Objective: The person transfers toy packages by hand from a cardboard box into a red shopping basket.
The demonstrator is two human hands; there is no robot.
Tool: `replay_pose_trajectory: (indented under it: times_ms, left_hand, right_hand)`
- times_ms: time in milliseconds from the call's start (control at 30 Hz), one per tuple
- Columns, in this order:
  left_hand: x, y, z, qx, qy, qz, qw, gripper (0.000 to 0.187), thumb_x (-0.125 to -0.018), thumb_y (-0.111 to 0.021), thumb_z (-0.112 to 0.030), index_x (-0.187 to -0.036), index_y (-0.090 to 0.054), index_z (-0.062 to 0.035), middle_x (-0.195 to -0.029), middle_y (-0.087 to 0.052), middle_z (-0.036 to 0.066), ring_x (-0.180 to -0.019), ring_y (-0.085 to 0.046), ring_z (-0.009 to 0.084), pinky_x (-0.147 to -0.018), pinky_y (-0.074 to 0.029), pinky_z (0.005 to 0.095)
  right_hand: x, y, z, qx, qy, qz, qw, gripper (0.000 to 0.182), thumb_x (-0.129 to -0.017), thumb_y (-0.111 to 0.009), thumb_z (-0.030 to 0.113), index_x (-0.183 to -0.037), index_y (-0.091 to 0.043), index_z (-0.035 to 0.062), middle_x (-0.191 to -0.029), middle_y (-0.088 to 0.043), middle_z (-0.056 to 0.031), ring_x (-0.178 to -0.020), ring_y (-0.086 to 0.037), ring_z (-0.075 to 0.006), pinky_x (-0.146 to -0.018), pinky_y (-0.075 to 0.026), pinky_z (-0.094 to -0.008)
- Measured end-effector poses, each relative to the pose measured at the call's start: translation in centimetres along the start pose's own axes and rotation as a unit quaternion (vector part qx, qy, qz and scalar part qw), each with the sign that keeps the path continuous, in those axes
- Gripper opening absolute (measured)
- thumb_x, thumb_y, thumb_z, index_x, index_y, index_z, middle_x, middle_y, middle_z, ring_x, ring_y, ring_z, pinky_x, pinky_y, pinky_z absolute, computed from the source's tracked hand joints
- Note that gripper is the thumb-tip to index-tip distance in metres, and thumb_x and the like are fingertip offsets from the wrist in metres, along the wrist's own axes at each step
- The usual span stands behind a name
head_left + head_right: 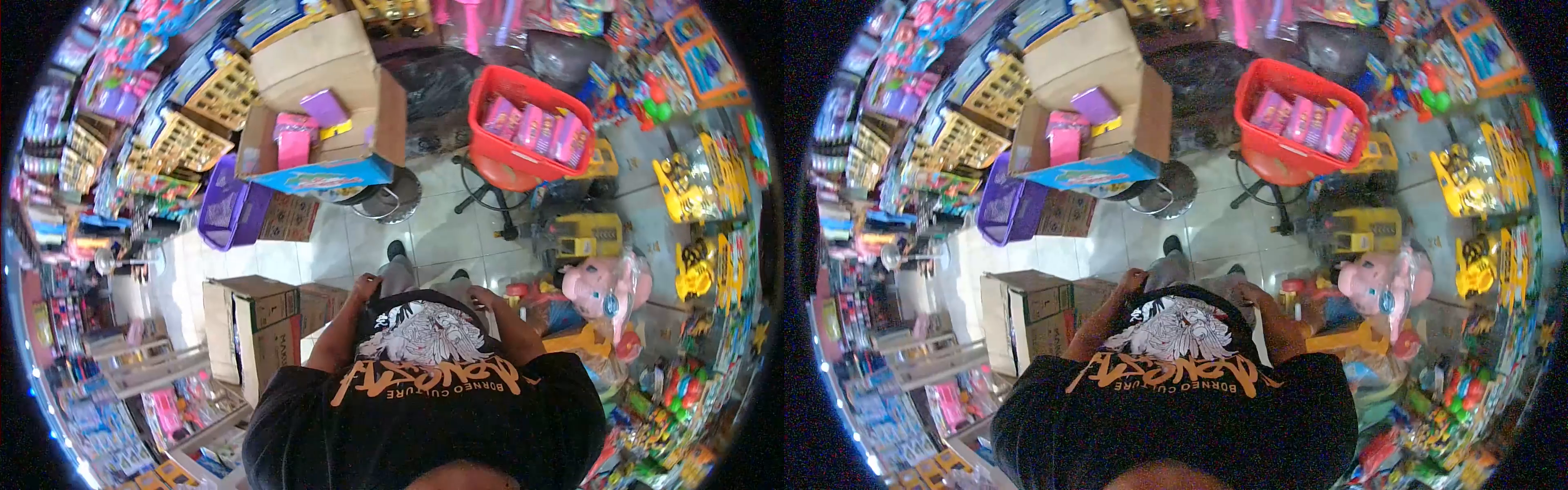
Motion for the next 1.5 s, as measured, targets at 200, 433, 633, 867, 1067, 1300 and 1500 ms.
replay_pose_trajectory:
  times_ms: [200, 433, 633, 867, 1067, 1300, 1500]
  left_hand:
    - [3.7, 3.0, 0.5, 0.132, 0.192, -0.016, 0.972, 0.051, -0.074, -0.058, -0.048, -0.100, -0.063, -0.0039, -0.102, -0.060, 0.023, -0.097, -0.058, 0.0335, -0.086, -0.045, 0.0382]
    - [-1.9, 5.7, 10.6, 0.196, 0.103, -0.012, 0.975, 0.037, -0.089, -0.040, -0.030, -0.111, -0.056, -0.0055, -0.088, -0.061, 0.019, -0.083, -0.059, 0.0311, -0.073, -0.047, 0.0387]
    - [0.8, 25.7, -0.7, 0.419, 0.156, 0.050, 0.893, 0.050, -0.089, -0.042, -0.048, -0.110, -0.054, -0.0041, -0.098, -0.060, 0.006, -0.088, -0.056, 0.0170, -0.073, -0.043, 0.0300]
    - [1.1, 40.5, -9.2, 0.553, -0.195, 0.158, 0.795, 0.050, -0.094, -0.032, -0.045, -0.111, -0.053, -0.0030, -0.099, -0.061, 0.007, -0.088, -0.058, 0.0153, -0.070, -0.044, 0.0301]
    - [-5.4, 46.8, -12.7, 0.596, -0.220, 0.067, 0.769, 0.046, -0.093, -0.037, -0.042, -0.112, -0.050, -0.0032, -0.095, -0.060, 0.009, -0.084, -0.059, 0.0168, -0.067, -0.045, 0.0269]
    - [-19.0, 49.5, -14.5, 0.527, -0.109, -0.072, 0.840, 0.034, -0.092, -0.041, -0.035, -0.107, -0.051, -0.0059, -0.094, -0.060, 0.009, -0.077, -0.061, 0.0177, -0.069, -0.047, 0.0286]
    - [-26.0, 48.0, -14.0, 0.506, 0.052, -0.040, 0.860, 0.058, -0.090, -0.042, -0.023, -0.139, -0.014, -0.0089, -0.118, -0.051, 0.014, -0.093, -0.056, 0.0271, -0.073, -0.051, 0.0397]
  right_hand:
    - [-4.2, 0.0, 2.7, 0.068, 0.008, 0.050, 0.996, 0.050, -0.080, -0.055, 0.047, -0.121, -0.046, 0.0201, -0.118, -0.047, -0.0078, -0.103, -0.046, -0.0229, -0.082, -0.042, -0.0416]
    - [-4.6, -7.6, 10.7, 0.043, -0.044, -0.042, 0.997, 0.051, -0.083, -0.051, 0.046, -0.127, -0.044, 0.0204, -0.126, -0.046, -0.0076, -0.110, -0.045, -0.0241, -0.087, -0.039, -0.0466]
    - [-6.7, -18.5, 23.0, 0.258, 0.132, 0.069, 0.955, 0.054, -0.089, -0.046, 0.041, -0.130, -0.038, 0.0068, -0.126, -0.048, -0.0077, -0.115, -0.045, -0.0211, -0.093, -0.037, -0.0350]
    - [4.8, -24.9, 41.9, 0.016, 0.266, 0.303, 0.915, 0.052, -0.092, -0.043, 0.040, -0.131, -0.036, 0.0062, -0.124, -0.049, -0.0145, -0.111, -0.051, -0.0235, -0.088, -0.044, -0.0377]
    - [4.9, -22.0, 53.6, -0.078, 0.339, 0.249, 0.904, 0.050, -0.092, -0.044, 0.038, -0.128, -0.036, 0.0054, -0.118, -0.052, -0.0164, -0.106, -0.054, -0.0252, -0.081, -0.049, -0.0360]
    - [-8.1, -16.9, 61.4, -0.246, 0.236, 0.028, 0.940, 0.048, -0.085, -0.054, 0.043, -0.118, -0.045, 0.0102, -0.113, -0.052, -0.0095, -0.096, -0.053, -0.0207, -0.081, -0.047, -0.0368]
    - [-11.8, -17.6, 63.7, -0.179, 0.198, -0.048, 0.963, 0.054, -0.087, -0.044, 0.052, -0.125, -0.035, 0.0141, -0.116, -0.048, -0.0106, -0.092, -0.052, -0.0253, -0.074, -0.048, -0.0427]
Point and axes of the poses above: each hand's wrist, its own x-axis away from the middle knuckle, its own y-axis out of the back of the hand, z = x × y, the point moved 1 cm from there along -x, towards the middle knuckle
